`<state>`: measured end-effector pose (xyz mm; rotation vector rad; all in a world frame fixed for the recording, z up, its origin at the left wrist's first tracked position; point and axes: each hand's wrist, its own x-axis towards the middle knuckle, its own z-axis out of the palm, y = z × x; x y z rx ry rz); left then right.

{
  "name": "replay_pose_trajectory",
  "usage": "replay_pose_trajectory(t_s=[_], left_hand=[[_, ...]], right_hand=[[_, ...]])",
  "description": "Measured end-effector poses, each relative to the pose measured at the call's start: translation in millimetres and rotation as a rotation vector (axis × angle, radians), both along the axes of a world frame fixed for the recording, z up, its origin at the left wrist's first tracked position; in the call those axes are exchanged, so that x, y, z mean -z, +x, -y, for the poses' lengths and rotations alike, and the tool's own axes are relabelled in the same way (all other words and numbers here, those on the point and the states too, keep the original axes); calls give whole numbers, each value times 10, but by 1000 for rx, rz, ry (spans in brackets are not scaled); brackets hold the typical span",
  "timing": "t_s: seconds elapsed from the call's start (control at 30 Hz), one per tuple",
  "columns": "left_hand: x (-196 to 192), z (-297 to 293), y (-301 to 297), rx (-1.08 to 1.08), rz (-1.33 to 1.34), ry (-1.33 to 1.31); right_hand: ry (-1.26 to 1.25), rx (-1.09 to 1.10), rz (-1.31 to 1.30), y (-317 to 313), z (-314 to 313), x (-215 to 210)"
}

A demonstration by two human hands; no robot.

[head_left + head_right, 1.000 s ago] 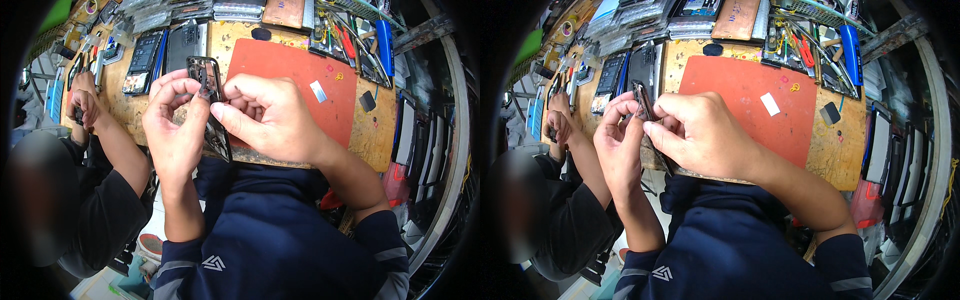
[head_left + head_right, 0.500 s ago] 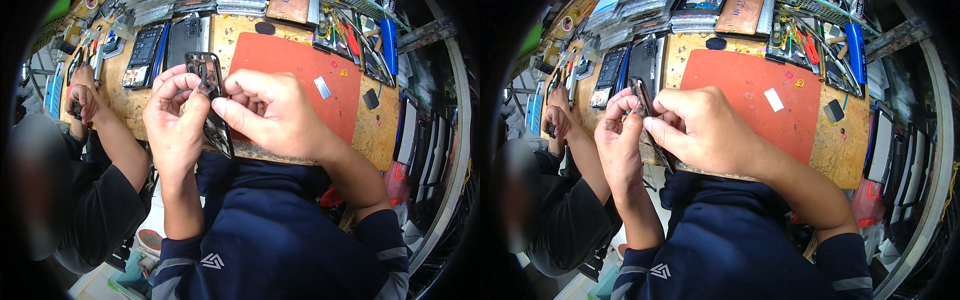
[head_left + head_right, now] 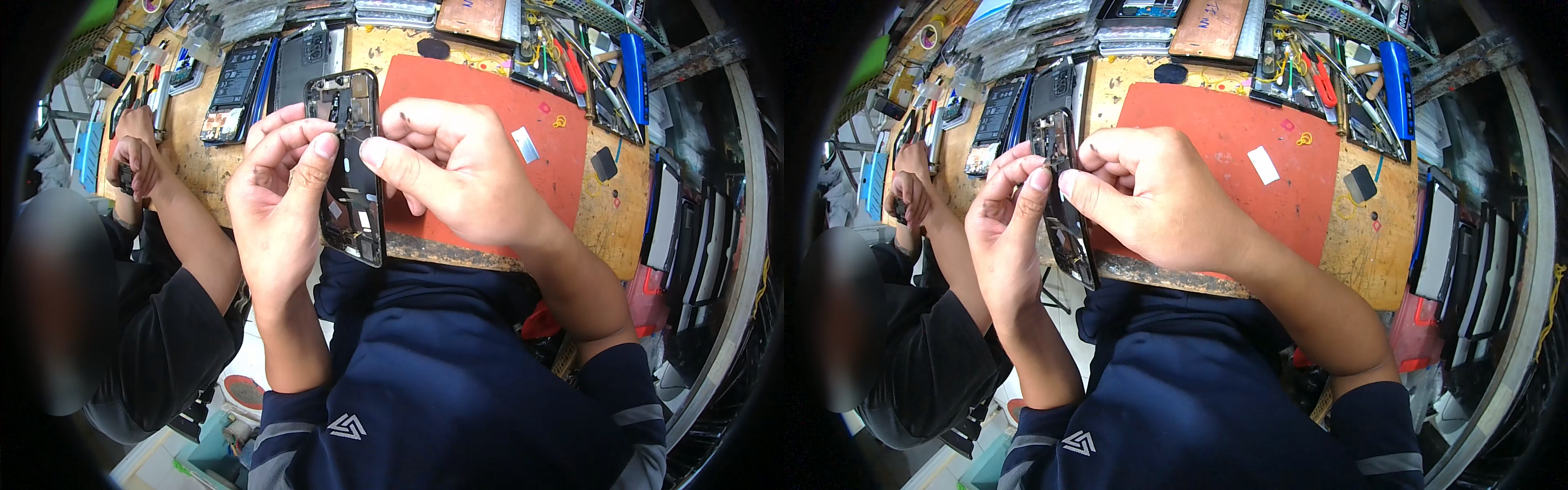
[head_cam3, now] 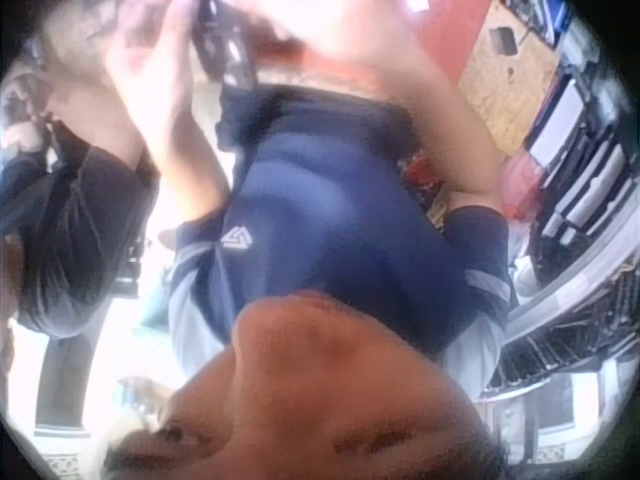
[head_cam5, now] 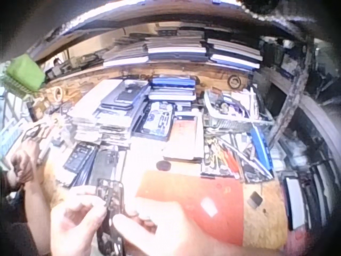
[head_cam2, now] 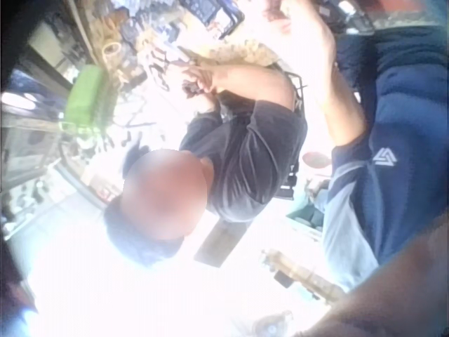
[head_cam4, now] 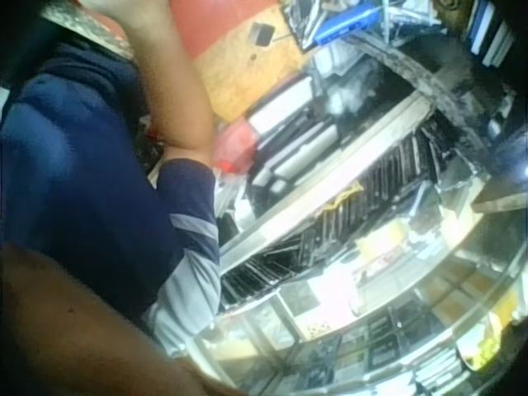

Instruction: The person handles a smartphone with yellow grid tape, moves to a sink area, returns to the workbench, and manipulates small components and a phone chassis. They use a pencil and other tools to adjust parts on the workbench.

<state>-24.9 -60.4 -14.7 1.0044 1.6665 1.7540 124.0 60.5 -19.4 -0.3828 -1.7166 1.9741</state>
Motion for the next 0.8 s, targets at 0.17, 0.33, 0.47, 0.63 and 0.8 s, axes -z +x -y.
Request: replay_pose_trajectory(t_s=[0.17,0.33,0.47,0.63,0.8], left_hand=[[46,-8,13,-17,25,11],[50,7,4,-22,-14,-12],[51,3,-1,-33,-49,-15],[40,-4,-2,-61,-134,-34],[20,28,24,-65,-108,-24]], right_hand=[[-4,9,-9,-10,6,28],[-25,4,2,-6,12,23],[-24,-2,3,4,9,-3],[-56,-8,23,4,8,-20],[-95,-30,47,7,-2,-37]])
